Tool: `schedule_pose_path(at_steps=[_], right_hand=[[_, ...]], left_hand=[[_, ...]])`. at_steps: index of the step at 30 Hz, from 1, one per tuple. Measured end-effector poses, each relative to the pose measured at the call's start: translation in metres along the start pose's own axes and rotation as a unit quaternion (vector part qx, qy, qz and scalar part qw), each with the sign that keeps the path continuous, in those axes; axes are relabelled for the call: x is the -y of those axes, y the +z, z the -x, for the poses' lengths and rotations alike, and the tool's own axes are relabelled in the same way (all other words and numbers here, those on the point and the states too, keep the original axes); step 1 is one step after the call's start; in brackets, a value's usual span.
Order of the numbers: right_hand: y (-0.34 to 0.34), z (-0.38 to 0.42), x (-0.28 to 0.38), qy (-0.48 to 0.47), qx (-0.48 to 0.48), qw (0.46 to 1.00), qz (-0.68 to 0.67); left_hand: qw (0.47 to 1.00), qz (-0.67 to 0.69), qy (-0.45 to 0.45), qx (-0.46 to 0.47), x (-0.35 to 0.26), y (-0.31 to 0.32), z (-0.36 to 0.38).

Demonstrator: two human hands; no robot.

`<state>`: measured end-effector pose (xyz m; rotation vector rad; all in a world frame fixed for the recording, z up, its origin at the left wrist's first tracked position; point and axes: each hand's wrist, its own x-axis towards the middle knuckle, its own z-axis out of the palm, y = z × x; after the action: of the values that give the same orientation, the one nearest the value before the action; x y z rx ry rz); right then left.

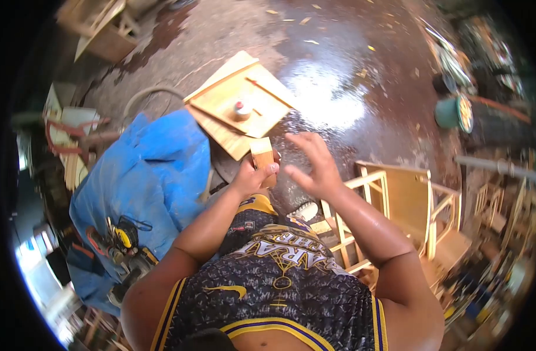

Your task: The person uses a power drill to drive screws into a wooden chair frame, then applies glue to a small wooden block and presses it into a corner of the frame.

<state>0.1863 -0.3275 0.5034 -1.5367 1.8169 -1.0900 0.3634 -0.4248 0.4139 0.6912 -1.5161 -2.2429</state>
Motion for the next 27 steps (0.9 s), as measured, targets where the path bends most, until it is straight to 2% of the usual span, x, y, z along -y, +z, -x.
schedule_pose_path(at_steps=[2,4,6,8,10,12,13,14,16,18,20,22,25,27], right_hand=[[-0.022,0.048,0.018,-0.049,-0.072,0.992,0.093],[-0.042,0.096,0.024,-0.018,-0.113,0.976,0.187],[-0.063,0.14,0.033,0.018,-0.172,0.963,0.206],[-0.08,0.181,0.038,0.052,-0.213,0.945,0.241],[-0.092,0.22,0.048,0.086,-0.25,0.926,0.271],[-0.102,0.25,0.058,0.081,-0.272,0.913,0.294],[-0.104,0.263,0.063,0.085,-0.272,0.911,0.297],[-0.107,0.276,0.065,0.093,-0.288,0.903,0.306],[-0.111,0.298,0.065,0.057,-0.357,0.904,0.228],[-0.115,0.313,0.064,0.064,-0.406,0.883,0.226],[-0.116,0.319,0.066,0.113,-0.42,0.857,0.277],[-0.113,0.32,0.074,0.108,-0.421,0.858,0.275],[-0.115,0.317,0.076,0.091,-0.399,0.86,0.304],[-0.116,0.316,0.067,0.11,-0.444,0.838,0.298]], left_hand=[[0.998,0.018,0.001,0.059,-0.013,0.051,0.0],[0.997,-0.012,0.026,0.066,-0.009,0.103,0.0],[0.99,-0.038,0.036,0.13,-0.015,0.154,0.006],[0.986,-0.062,0.046,0.147,-0.019,0.205,0.015],[0.972,-0.071,0.033,0.22,-0.01,0.24,0.021],[0.952,-0.152,-0.015,0.264,0.014,0.265,0.018],[0.947,-0.109,0.134,0.27,-0.009,0.297,0.034],[0.941,-0.11,0.138,0.29,-0.008,0.308,0.037],[0.938,-0.094,0.032,0.332,-0.006,0.322,0.044],[0.933,-0.03,0.009,0.359,-0.016,0.342,0.055],[0.923,-0.098,0.007,0.373,-0.028,0.351,0.061],[0.92,-0.064,-0.01,0.387,-0.025,0.351,0.061],[0.907,-0.068,0.036,0.414,-0.037,0.348,0.06],[0.92,-0.067,0.016,0.386,-0.051,0.347,0.065]])
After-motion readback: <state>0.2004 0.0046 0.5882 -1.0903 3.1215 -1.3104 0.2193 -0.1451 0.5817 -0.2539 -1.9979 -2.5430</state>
